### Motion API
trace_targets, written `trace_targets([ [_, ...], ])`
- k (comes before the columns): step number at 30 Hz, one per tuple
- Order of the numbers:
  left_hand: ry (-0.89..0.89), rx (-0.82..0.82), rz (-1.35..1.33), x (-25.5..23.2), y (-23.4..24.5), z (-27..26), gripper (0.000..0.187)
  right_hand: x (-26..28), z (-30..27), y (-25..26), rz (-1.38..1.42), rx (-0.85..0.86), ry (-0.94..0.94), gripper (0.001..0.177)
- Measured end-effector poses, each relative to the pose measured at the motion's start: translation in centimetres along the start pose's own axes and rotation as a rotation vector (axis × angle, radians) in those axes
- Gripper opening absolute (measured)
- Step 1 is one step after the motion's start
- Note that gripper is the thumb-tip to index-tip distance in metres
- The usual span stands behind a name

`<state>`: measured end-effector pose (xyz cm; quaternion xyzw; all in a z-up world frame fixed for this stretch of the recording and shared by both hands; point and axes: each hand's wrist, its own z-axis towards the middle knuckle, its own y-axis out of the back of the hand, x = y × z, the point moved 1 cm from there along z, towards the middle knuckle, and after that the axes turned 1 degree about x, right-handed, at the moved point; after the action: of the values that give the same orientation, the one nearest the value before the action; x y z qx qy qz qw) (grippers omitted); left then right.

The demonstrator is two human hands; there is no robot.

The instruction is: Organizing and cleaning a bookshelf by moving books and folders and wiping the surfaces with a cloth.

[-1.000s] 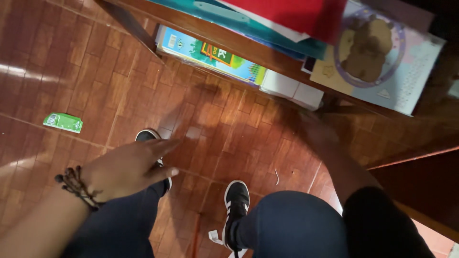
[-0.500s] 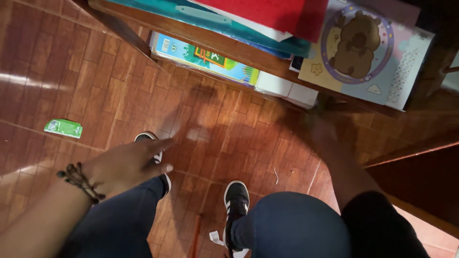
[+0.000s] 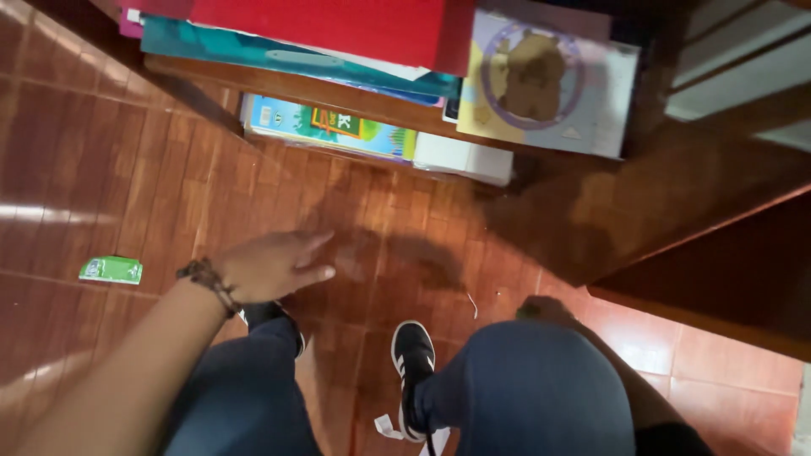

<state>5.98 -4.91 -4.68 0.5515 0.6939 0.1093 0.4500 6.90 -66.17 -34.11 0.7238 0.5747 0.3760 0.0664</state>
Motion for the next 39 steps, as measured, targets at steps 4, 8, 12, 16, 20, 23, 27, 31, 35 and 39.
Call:
trace_targets([
  [4, -0.075, -0.027, 0.046, 1.7, -1.4, 2.5, 0.077, 0.2, -4.1, 0.6, 0.080, -0.168, -0.054, 0.023],
  [8, -0.073, -0.140, 0.124, -0.4, 0.0, 3.2, 0.072, -1.6, -5.1, 3.1, 0.193, -0.407, -0.097, 0.028],
  [12, -0.030, -0.229, 0.175, -6.1, 3.1, 1.9, 0.065, -6.1, -4.0, 5.8, 0.315, -0.655, -0.123, 0.034],
  [16, -0.092, -0.313, 0.144, -10.5, 1.6, 2.0, 0.060, 6.1, -9.8, 16.4, 0.324, -0.848, -0.160, 0.037],
  [20, -0.184, -0.318, 0.038, -14.0, -0.8, 3.9, 0.063, 17.2, -16.4, 28.5, 0.457, -1.192, 0.231, 0.029],
  [23, -0.216, -0.271, 0.024, -16.3, -1.0, 6.3, 0.060, 26.5, -22.0, 33.9, 0.365, -1.398, 0.452, 0.034],
  [27, -0.287, -0.324, -0.027, -18.4, -0.5, 8.2, 0.057, 30.3, -21.6, 36.9, 0.192, -1.432, 0.592, 0.048],
  [31, -0.222, -0.348, 0.002, -19.2, -1.3, 7.9, 0.049, 25.1, -12.6, 34.2, 0.135, -1.525, 0.464, 0.035],
  [35, -0.279, -0.458, -0.165, -18.2, -3.8, 9.1, 0.050, 21.3, -6.3, 26.1, 0.391, -1.271, 0.205, 0.032],
  [39, -0.598, -0.825, -0.677, -19.2, -6.2, 13.3, 0.058, 30.1, -10.6, 16.6, 1.112, -0.713, 0.314, 0.029],
])
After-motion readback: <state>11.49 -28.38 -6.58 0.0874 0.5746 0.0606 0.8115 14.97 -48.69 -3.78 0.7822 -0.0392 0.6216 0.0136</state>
